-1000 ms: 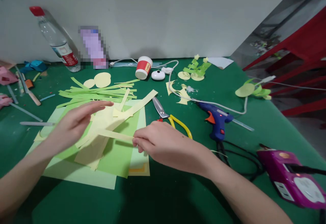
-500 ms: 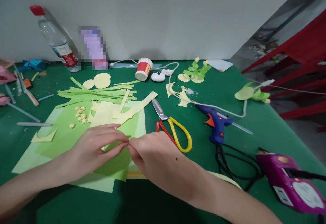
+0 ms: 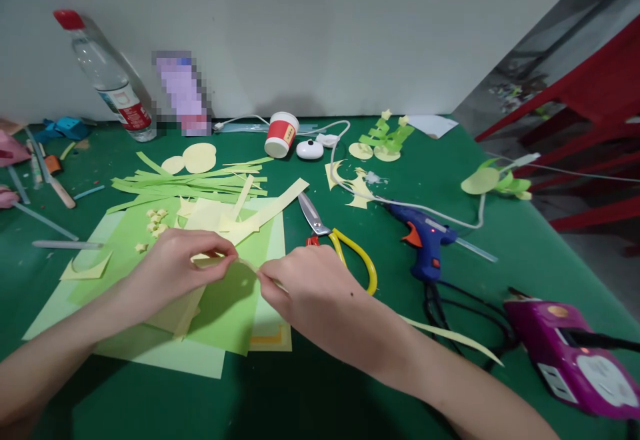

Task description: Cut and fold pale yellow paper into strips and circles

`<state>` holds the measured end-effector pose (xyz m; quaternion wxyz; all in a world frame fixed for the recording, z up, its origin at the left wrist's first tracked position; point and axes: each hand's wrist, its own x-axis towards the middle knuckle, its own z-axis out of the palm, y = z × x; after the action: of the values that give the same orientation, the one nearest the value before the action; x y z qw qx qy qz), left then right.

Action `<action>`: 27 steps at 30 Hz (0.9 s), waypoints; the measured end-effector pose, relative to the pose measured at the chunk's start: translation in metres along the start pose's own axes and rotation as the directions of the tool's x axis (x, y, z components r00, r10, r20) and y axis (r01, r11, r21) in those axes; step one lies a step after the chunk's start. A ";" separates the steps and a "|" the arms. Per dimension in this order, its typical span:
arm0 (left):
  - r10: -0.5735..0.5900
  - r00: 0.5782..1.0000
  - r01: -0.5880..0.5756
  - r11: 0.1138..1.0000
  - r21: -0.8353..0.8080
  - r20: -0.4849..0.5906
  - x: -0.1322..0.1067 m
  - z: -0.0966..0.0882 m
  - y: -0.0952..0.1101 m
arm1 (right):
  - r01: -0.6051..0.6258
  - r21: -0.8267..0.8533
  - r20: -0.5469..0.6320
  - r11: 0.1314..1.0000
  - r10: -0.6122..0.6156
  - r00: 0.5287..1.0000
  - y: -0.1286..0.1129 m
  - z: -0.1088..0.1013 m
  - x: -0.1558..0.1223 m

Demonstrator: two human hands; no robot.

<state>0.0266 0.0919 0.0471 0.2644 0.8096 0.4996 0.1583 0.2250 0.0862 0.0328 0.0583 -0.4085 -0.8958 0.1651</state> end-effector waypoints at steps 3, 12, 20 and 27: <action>-0.049 0.999 0.049 0.998 -0.041 -0.008 0.002 -0.004 -0.004 | -0.084 0.018 0.046 0.996 0.083 0.995 0.001 -0.009 0.002; -0.162 0.984 0.167 0.985 0.053 -0.074 0.013 -0.028 -0.027 | -0.139 0.026 0.052 0.990 0.138 0.989 0.006 -0.020 -0.008; 0.129 0.992 -0.128 0.985 -0.118 -0.005 -0.005 -0.001 0.003 | -0.008 0.038 0.086 0.999 0.004 0.996 -0.003 -0.010 -0.006; 0.281 0.957 -0.285 0.957 0.058 0.068 -0.017 0.018 0.010 | 0.004 0.072 0.076 0.997 -0.010 0.997 -0.014 -0.005 -0.012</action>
<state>0.0354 0.0682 0.0387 0.2264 0.8855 0.3756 0.1536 0.2243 0.0701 0.0429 0.0394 -0.3964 -0.8923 0.2125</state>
